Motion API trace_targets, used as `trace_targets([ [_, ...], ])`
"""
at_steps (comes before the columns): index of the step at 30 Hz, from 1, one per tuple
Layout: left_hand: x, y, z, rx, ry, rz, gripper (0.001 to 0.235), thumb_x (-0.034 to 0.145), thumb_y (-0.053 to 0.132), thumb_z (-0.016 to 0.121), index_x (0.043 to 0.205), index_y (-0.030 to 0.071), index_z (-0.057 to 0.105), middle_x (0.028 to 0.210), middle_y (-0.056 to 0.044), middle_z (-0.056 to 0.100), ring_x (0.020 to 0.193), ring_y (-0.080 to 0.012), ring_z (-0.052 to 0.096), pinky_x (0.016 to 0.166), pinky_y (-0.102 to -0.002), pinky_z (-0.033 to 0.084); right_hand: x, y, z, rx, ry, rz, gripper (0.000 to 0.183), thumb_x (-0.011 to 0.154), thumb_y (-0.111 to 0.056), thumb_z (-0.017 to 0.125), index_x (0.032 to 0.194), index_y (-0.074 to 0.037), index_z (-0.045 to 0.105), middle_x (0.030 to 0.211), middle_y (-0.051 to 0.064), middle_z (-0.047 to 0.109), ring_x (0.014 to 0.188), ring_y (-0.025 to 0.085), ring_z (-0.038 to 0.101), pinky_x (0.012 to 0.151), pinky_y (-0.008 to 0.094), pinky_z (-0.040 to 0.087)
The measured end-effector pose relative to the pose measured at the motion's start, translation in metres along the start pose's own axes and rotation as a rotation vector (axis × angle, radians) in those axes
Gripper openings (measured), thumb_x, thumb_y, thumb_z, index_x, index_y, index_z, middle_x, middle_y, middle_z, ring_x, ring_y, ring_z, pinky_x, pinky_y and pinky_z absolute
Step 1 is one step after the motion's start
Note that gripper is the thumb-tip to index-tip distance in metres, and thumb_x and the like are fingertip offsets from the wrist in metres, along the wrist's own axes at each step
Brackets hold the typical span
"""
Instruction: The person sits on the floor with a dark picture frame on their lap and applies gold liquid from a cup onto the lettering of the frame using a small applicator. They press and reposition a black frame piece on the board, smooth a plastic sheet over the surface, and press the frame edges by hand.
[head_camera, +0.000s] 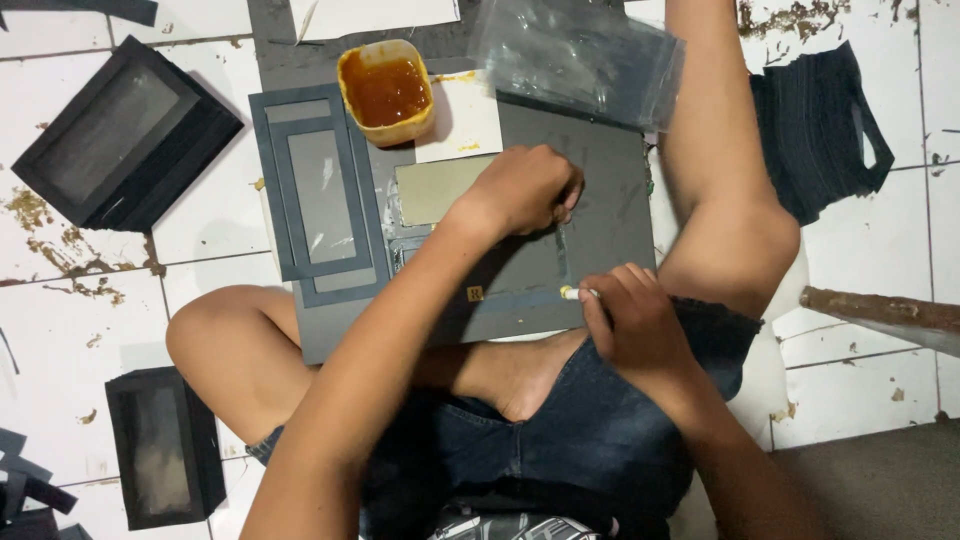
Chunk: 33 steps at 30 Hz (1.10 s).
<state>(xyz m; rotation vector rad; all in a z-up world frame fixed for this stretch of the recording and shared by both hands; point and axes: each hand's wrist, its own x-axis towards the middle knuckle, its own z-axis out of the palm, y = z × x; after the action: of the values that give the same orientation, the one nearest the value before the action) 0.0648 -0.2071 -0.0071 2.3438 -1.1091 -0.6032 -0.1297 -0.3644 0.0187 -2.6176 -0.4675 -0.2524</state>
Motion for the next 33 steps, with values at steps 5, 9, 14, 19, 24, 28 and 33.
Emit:
trace_targets([
  [5, 0.001, 0.009, 0.009, 0.092, 0.052, 0.022, 0.006, 0.08, 0.029, 0.082, 0.082, 0.023, 0.079, 0.081, -0.009, 0.077, 0.084, -0.0395, 0.076, 0.081, -0.048, 0.058, -0.005, -0.027, -0.025, 0.2, 0.031, 0.3, 0.007, 0.098, -0.017, 0.066, 0.097, -0.013, 0.071, 0.07, 0.008, 0.058, 0.069, 0.033, 0.064, 0.066, 0.041, 0.049],
  [9, -0.002, 0.013, 0.014, 0.235, 0.196, 0.081, 0.01, 0.084, 0.027, 0.075, 0.085, 0.017, 0.079, 0.079, -0.012, 0.076, 0.084, -0.0363, 0.075, 0.084, -0.048, 0.055, -0.023, -0.017, -0.025, 0.395, 0.183, 0.687, 0.011, 0.1, -0.017, 0.066, 0.1, -0.015, 0.077, 0.069, 0.002, 0.062, 0.072, 0.011, 0.055, 0.07, 0.032, 0.047],
  [14, -0.038, 0.027, 0.002, 0.117, 0.354, 0.103, 0.007, 0.08, 0.015, 0.071, 0.083, 0.016, 0.078, 0.079, -0.011, 0.076, 0.078, -0.0347, 0.072, 0.079, -0.046, 0.053, -0.028, -0.004, -0.017, 0.725, 0.325, 0.856, 0.017, 0.104, -0.016, 0.056, 0.106, -0.006, 0.07, 0.081, 0.003, 0.055, 0.079, 0.011, 0.048, 0.074, 0.025, 0.04],
  [19, -0.101, 0.028, -0.016, -0.007, 0.638, 0.175, 0.014, 0.078, 0.012, 0.07, 0.092, 0.011, 0.071, 0.088, -0.006, 0.074, 0.088, -0.0312, 0.067, 0.078, -0.043, 0.05, -0.034, 0.031, 0.01, 1.213, 0.433, 0.755, 0.016, 0.107, -0.006, 0.05, 0.112, 0.002, 0.063, 0.088, 0.004, 0.055, 0.08, 0.009, 0.049, 0.073, 0.019, 0.04],
  [24, -0.185, 0.01, -0.021, -0.295, 0.846, -0.013, 0.022, 0.085, 0.002, 0.054, 0.101, 0.008, 0.068, 0.095, -0.007, 0.07, 0.086, -0.0257, 0.061, 0.09, -0.036, 0.049, -0.01, 0.047, 0.019, 1.195, 0.369, 0.749, 0.016, 0.115, -0.012, 0.05, 0.126, -0.003, 0.058, 0.096, 0.002, 0.053, 0.083, 0.005, 0.049, 0.072, 0.018, 0.043],
  [28, -0.235, -0.018, -0.007, -0.348, 1.018, -0.198, 0.023, 0.082, 0.001, 0.051, 0.094, 0.007, 0.07, 0.084, -0.007, 0.067, 0.08, -0.0253, 0.059, 0.08, -0.035, 0.049, 0.008, 0.108, 0.052, 1.077, 0.34, 0.637, 0.015, 0.12, -0.011, 0.051, 0.131, -0.003, 0.059, 0.099, 0.004, 0.057, 0.083, 0.006, 0.052, 0.074, 0.016, 0.047],
  [33, -0.265, -0.037, 0.011, -0.59, 1.297, -0.397, 0.025, 0.092, -0.002, 0.05, 0.104, 0.005, 0.071, 0.066, 0.0, 0.053, 0.056, -0.0109, 0.041, 0.056, -0.026, 0.038, 0.031, 0.184, 0.098, 0.76, 0.309, 0.434, 0.018, 0.137, -0.001, 0.043, 0.147, 0.01, 0.053, 0.097, 0.017, 0.054, 0.077, 0.021, 0.05, 0.07, 0.03, 0.044],
])
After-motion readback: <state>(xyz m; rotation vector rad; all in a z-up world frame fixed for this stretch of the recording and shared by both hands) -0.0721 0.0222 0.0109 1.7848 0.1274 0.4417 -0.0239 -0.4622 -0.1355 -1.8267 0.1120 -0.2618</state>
